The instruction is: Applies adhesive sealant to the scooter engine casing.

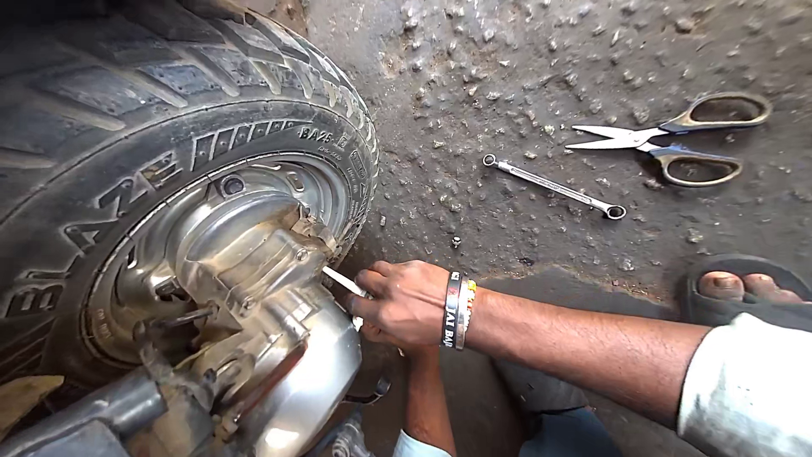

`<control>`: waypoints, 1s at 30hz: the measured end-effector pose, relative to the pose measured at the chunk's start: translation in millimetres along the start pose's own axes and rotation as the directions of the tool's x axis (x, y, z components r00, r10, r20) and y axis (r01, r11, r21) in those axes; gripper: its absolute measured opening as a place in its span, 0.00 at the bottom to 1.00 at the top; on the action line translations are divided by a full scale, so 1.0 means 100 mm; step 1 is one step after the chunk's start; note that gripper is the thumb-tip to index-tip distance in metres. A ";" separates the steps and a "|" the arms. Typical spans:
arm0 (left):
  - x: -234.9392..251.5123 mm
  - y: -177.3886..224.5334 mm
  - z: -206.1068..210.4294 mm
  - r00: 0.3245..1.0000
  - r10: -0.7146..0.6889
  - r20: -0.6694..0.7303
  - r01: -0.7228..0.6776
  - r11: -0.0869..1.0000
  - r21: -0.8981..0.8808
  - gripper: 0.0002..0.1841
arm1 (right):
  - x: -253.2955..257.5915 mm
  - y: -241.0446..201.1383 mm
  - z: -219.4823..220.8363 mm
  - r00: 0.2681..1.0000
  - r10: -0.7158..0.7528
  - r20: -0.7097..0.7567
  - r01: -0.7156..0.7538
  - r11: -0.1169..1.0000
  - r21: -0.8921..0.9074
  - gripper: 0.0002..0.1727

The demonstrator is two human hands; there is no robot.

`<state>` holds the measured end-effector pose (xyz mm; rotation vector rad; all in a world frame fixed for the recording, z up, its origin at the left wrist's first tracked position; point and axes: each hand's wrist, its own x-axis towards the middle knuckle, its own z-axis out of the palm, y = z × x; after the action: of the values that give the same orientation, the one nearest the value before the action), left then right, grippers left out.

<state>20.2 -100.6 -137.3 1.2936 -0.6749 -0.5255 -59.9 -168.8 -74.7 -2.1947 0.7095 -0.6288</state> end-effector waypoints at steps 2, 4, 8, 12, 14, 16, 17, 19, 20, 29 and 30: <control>-0.09 -0.01 -0.08 1.000 -0.001 0.010 0.001 1.000 0.030 0.20 | -0.03 0.03 0.08 0.989 -0.057 -0.135 0.053 0.998 -0.038 0.12; -0.09 0.00 -0.09 1.000 0.007 0.014 -0.008 0.998 0.057 0.12 | -0.03 0.07 0.17 0.967 -0.098 -0.236 0.087 0.995 -0.057 0.11; 0.10 0.07 0.21 0.981 0.187 -0.051 -0.180 0.977 0.115 0.09 | -0.02 0.11 0.19 0.957 -0.138 -0.255 0.124 0.990 -0.069 0.11; 0.04 0.09 0.13 0.987 0.158 -0.023 -0.148 0.960 0.237 0.06 | -0.02 0.13 0.11 0.978 -0.145 -0.151 0.142 0.989 -0.030 0.13; 0.01 0.18 0.10 0.996 0.077 -0.042 -0.061 0.955 0.290 0.09 | -0.01 0.15 0.06 0.989 -0.129 -0.067 0.130 0.992 -0.004 0.14; -0.02 0.30 0.06 0.997 -0.014 -0.075 0.040 0.933 0.357 0.13 | -0.01 0.10 -0.01 0.995 -0.084 0.047 0.082 0.996 0.044 0.14; -0.03 0.33 0.07 0.992 -0.064 -0.109 0.100 0.925 0.366 0.12 | -0.01 0.10 -0.04 0.994 -0.064 0.089 0.059 0.997 0.056 0.15; -0.05 0.41 0.08 0.978 -0.146 -0.151 0.194 0.906 0.377 0.10 | 0.00 0.10 -0.07 0.991 -0.041 0.126 0.028 0.995 0.097 0.16; -0.06 0.43 0.09 0.975 -0.162 -0.153 0.209 0.903 0.376 0.08 | 0.01 0.11 -0.07 0.992 -0.037 0.121 0.023 0.993 0.115 0.16; -0.13 0.52 0.06 0.956 -0.233 -0.178 0.283 0.892 0.353 0.11 | -0.01 0.21 -0.14 0.996 -0.081 0.031 0.073 0.977 0.199 0.15; -0.13 0.55 0.05 0.959 -0.218 -0.181 0.268 0.905 0.331 0.07 | -0.03 0.23 -0.14 0.997 -0.073 -0.013 0.073 0.968 0.242 0.14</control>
<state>7.1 -83.9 -85.3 1.7536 -0.5052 -0.5246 -76.9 -187.0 -84.2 -2.0003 0.5252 -0.7179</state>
